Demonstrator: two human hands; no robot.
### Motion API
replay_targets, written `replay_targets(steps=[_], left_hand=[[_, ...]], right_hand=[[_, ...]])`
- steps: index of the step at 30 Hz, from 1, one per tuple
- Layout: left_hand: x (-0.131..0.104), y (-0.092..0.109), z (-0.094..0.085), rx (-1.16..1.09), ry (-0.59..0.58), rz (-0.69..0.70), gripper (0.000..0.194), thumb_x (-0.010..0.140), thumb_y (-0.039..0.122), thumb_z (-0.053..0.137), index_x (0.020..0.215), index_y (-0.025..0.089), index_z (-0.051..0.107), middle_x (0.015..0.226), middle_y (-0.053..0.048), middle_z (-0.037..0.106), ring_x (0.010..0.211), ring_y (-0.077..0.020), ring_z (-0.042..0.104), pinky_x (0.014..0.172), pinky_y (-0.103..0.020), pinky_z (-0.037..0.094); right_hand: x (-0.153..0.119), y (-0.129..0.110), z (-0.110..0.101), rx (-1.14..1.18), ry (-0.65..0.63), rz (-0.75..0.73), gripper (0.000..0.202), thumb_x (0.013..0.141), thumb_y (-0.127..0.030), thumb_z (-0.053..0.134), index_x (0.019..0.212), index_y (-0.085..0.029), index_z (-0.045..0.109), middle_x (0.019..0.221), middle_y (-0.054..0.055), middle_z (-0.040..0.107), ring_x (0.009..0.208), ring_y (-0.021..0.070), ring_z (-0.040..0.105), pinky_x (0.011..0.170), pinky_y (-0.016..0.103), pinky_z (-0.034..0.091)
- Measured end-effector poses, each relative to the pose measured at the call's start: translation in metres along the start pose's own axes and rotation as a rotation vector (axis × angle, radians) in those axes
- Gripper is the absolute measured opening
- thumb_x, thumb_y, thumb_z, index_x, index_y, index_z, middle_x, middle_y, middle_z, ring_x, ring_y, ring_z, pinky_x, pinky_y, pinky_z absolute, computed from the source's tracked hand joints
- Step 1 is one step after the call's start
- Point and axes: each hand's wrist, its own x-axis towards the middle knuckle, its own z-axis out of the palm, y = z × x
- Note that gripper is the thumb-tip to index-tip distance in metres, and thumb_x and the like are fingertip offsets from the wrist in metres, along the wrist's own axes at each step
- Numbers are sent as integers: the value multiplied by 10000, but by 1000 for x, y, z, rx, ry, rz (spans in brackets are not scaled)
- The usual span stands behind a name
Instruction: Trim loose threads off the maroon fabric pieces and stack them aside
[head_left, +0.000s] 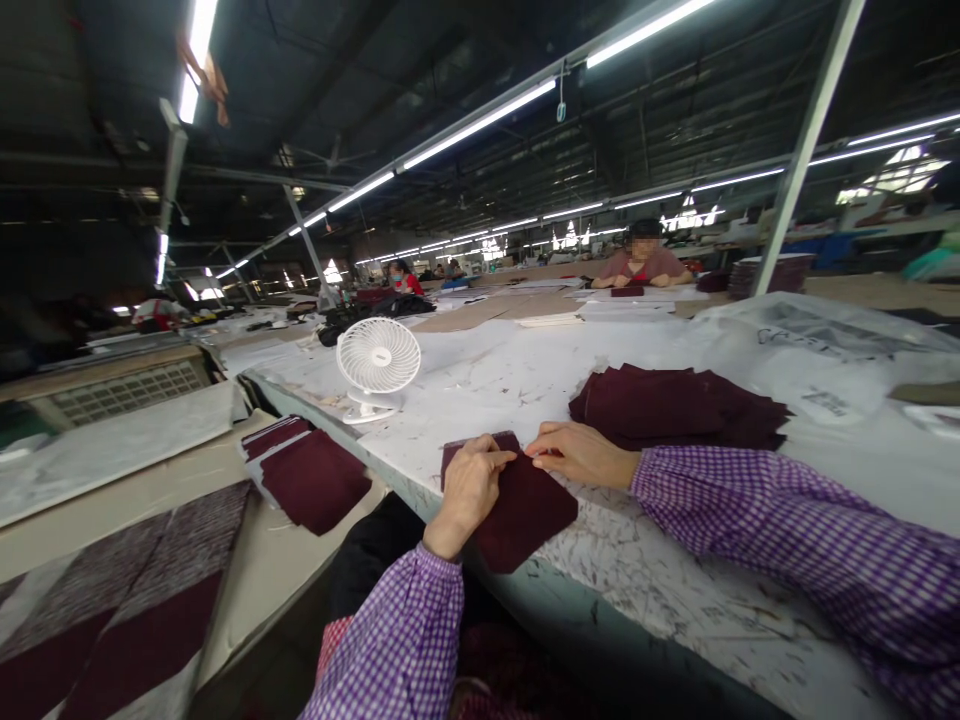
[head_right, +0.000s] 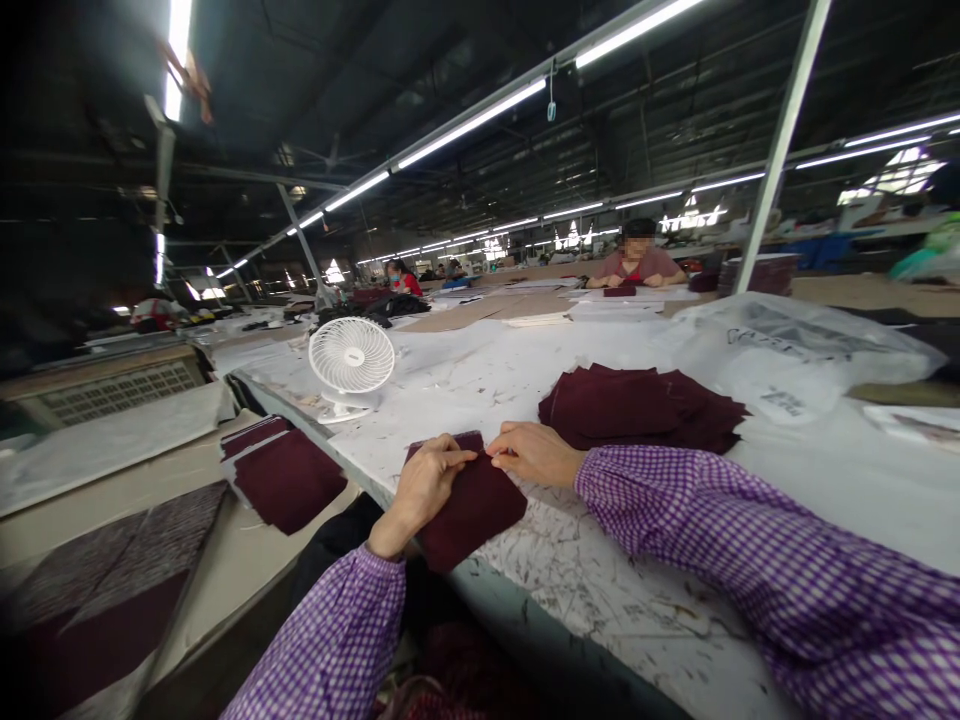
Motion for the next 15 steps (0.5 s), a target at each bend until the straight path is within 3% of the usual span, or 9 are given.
replay_targets(steps=[4, 10, 15], left_hand=[[2, 1, -3, 32, -49, 20, 340, 845, 114, 426, 1011, 251, 689, 827, -30, 580, 820, -158, 540, 769, -281, 441], [3, 2, -4, 30, -55, 12, 338, 842, 108, 425, 1006, 243, 688, 842, -32, 588, 846, -165, 548, 787, -286, 441], [3, 2, -4, 34, -69, 16, 341, 853, 122, 422, 1043, 246, 676, 857, -35, 588, 858, -174, 548, 788, -297, 442]], right_hand=[[0, 1, 1, -17, -13, -1, 238, 860, -317, 484, 976, -244, 678, 873, 33, 581, 717, 145, 545, 660, 258, 375], [-3, 5, 6, -73, 59, -74, 355, 885, -272, 420, 1214, -254, 553, 1092, 64, 526, 797, 154, 544, 684, 264, 401], [-4, 2, 6, -177, 8, -52, 315, 869, -220, 428, 1117, -299, 606, 1029, 42, 526, 665, 122, 513, 578, 243, 354]])
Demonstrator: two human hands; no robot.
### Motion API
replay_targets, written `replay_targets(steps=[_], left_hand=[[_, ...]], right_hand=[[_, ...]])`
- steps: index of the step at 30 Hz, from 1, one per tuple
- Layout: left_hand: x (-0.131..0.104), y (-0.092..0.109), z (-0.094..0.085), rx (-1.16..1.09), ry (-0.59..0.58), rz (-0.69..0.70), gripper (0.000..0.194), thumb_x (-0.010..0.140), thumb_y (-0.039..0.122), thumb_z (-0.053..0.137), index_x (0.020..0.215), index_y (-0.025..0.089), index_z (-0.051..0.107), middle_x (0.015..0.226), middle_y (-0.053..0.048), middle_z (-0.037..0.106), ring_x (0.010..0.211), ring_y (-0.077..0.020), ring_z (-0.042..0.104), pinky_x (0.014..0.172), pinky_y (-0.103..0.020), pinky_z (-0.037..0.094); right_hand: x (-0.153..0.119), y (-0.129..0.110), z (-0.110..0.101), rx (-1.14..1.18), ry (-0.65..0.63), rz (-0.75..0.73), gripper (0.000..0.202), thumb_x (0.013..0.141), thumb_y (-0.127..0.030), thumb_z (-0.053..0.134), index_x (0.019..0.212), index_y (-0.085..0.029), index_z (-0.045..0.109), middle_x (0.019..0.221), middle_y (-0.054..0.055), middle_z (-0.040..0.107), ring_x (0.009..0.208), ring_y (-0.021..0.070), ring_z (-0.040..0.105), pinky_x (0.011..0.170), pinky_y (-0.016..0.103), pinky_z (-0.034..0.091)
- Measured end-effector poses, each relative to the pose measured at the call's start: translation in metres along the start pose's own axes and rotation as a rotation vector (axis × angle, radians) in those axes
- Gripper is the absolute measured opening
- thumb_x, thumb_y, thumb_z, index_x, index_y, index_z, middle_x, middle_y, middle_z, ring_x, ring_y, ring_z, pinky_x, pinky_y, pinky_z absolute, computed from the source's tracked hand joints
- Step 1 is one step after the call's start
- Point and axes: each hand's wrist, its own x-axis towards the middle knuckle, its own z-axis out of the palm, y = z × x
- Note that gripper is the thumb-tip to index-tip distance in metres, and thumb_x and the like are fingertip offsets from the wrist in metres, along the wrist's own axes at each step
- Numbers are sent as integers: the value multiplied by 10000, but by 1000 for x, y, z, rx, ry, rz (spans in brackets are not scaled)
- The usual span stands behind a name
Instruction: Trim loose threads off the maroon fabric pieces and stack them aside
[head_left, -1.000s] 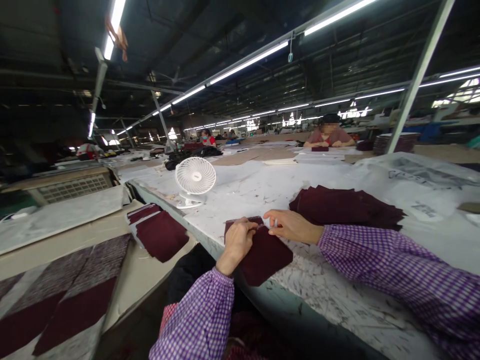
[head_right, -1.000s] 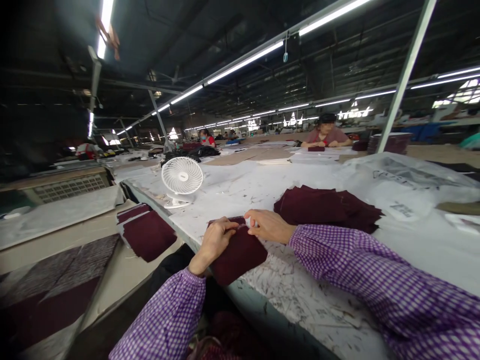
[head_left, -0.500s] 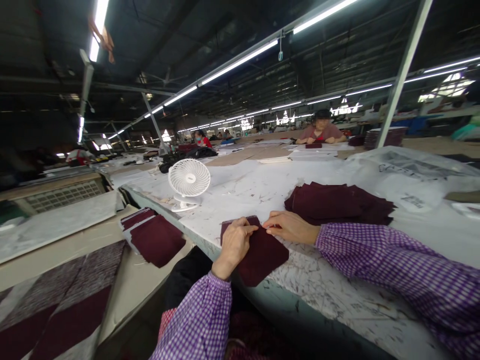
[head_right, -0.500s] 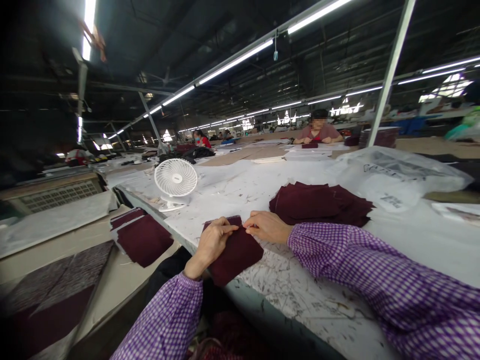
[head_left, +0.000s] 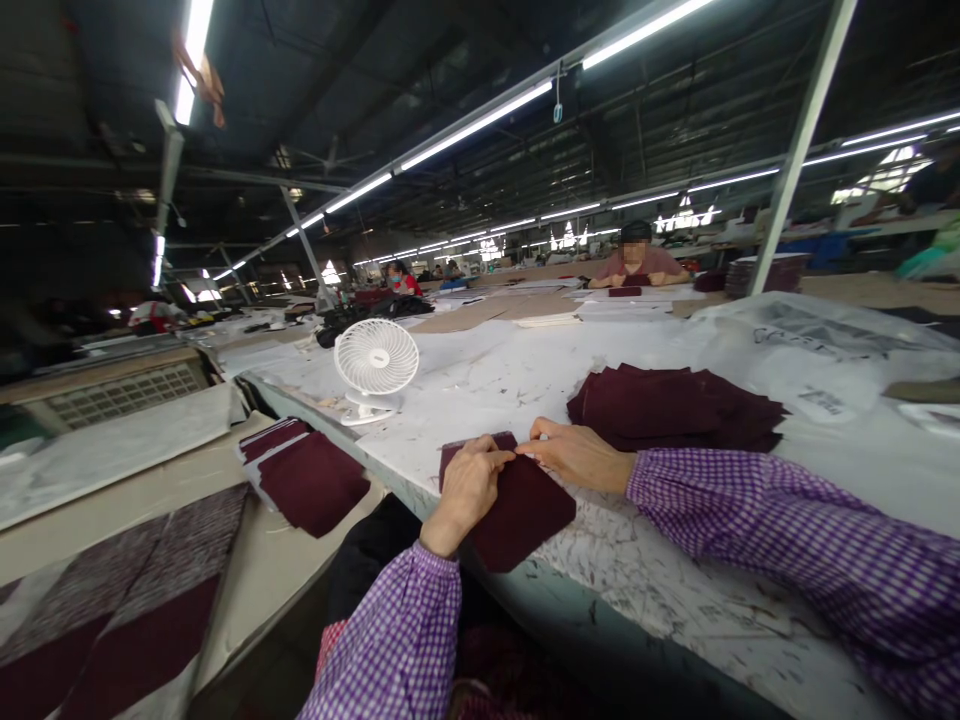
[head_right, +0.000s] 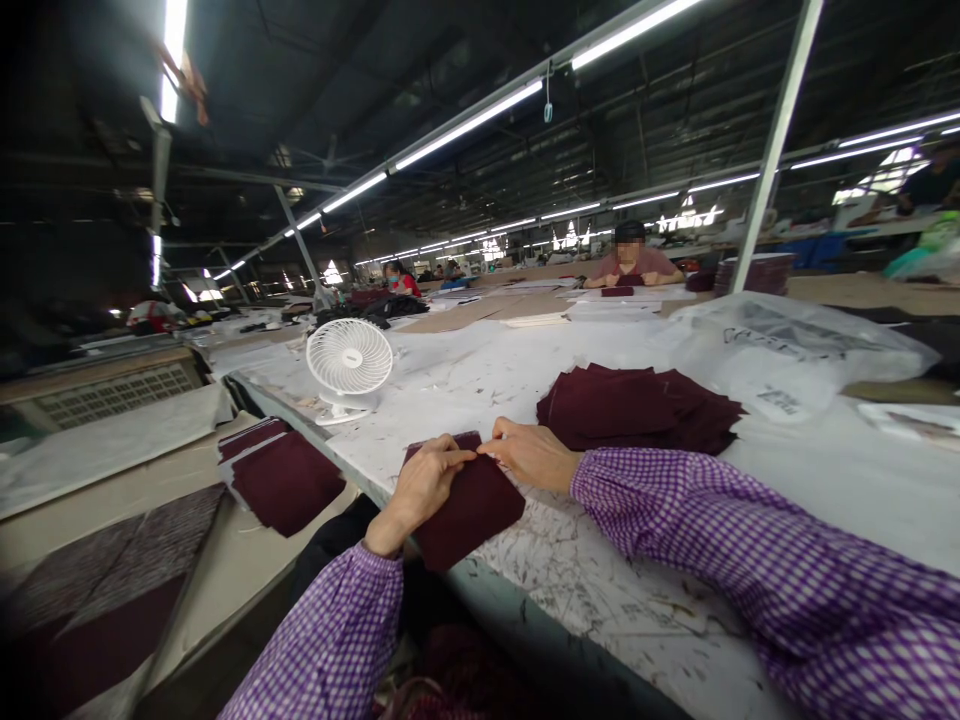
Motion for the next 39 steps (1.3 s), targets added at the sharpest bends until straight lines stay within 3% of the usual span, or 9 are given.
replay_targets(steps=[12, 15, 20, 25, 31, 39], left_hand=[[1, 0, -1, 66, -45, 17, 370, 848, 94, 404, 1058, 248, 667, 866, -30, 574, 849, -162, 539, 783, -276, 431], [1, 1, -1, 63, -54, 15, 375, 843, 87, 406, 1050, 252, 672, 869, -30, 574, 849, -160, 540, 793, -272, 431], [2, 0, 1, 56, -35, 9, 364, 867, 122, 398, 1068, 263, 667, 886, -37, 578, 866, -167, 544, 814, -281, 433], [-1, -2, -4, -35, -15, 0, 326, 847, 126, 467, 1066, 257, 669, 897, -30, 605, 868, -168, 560, 819, -284, 443], [-27, -21, -16, -183, 107, -84, 233, 819, 130, 539, 907, 246, 720, 853, -9, 642, 813, -149, 579, 745, -257, 460], [-46, -33, -16, -248, 219, -51, 195, 855, 220, 525, 871, 221, 719, 818, -30, 620, 810, -159, 553, 740, -273, 456]], right_hand=[[-1, -4, -4, -134, -17, 27, 308, 866, -183, 416, 1098, -283, 592, 1052, 42, 529, 675, 117, 534, 539, 220, 336], [1, -5, -4, -117, 62, 39, 336, 852, -135, 393, 1116, -228, 578, 1066, 72, 537, 799, 160, 563, 613, 243, 412], [7, -12, 4, 138, 155, -129, 374, 909, -155, 316, 1248, -177, 472, 1105, 96, 553, 934, 171, 561, 814, 305, 470], [9, -14, 13, 142, 136, -82, 341, 926, -194, 307, 1189, -146, 517, 1022, 110, 580, 905, 187, 579, 796, 332, 486], [10, -9, 10, 204, 102, -125, 345, 934, -223, 279, 1049, -165, 599, 1003, 82, 588, 875, 148, 565, 812, 277, 471], [11, -16, 1, 62, -59, -146, 404, 879, -101, 307, 1151, -175, 595, 1093, 83, 562, 907, 154, 564, 809, 270, 459]])
